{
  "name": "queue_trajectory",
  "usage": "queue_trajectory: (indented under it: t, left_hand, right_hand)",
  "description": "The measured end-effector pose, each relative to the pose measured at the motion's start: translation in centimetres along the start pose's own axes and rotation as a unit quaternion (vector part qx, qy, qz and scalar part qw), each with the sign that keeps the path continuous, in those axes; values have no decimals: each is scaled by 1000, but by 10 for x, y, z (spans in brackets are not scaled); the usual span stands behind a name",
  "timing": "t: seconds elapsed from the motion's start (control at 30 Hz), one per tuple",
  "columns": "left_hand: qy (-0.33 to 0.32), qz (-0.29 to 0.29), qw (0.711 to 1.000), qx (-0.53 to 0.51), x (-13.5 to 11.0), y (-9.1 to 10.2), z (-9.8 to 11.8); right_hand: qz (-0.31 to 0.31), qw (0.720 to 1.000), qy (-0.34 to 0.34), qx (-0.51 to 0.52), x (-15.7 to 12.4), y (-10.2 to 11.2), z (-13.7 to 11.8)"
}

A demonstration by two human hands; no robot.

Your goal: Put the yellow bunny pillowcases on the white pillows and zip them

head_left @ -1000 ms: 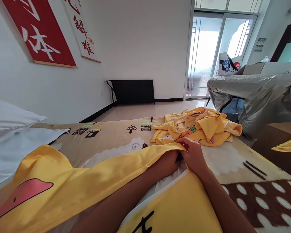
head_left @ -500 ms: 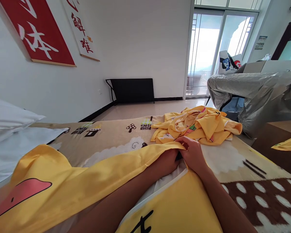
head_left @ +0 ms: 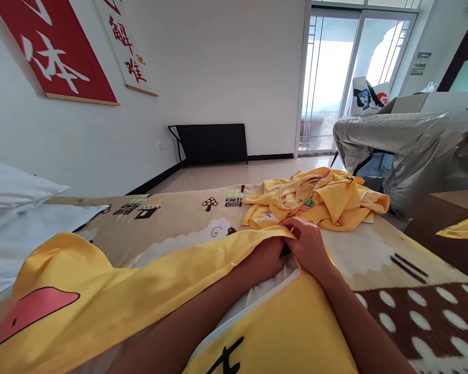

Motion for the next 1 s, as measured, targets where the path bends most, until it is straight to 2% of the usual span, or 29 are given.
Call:
queue_trajectory:
  t: [0.77,0.9,1.0]
  left_hand:
    - [6,-15,999,47,4,-3,-4]
    - [-18,-10,997,69,1,-3,-4]
    - [-61,-41,992,101,-3,-4,-2]
  right_hand:
    - [-20,1000,4,-7,2,0,5]
    - [-16,1000,3,-14,2,1,6]
    - [8,999,-1,-42,-1,5,2]
Point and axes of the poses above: each hand's wrist, its own x-axis towards the middle knuckle, its own y-axis out of the back of the hand, z = x × y, the point moved 2 cm from there along x, towards the middle knuckle, and after that the axes turned 8 degrees about y, right-handed, at the moved point
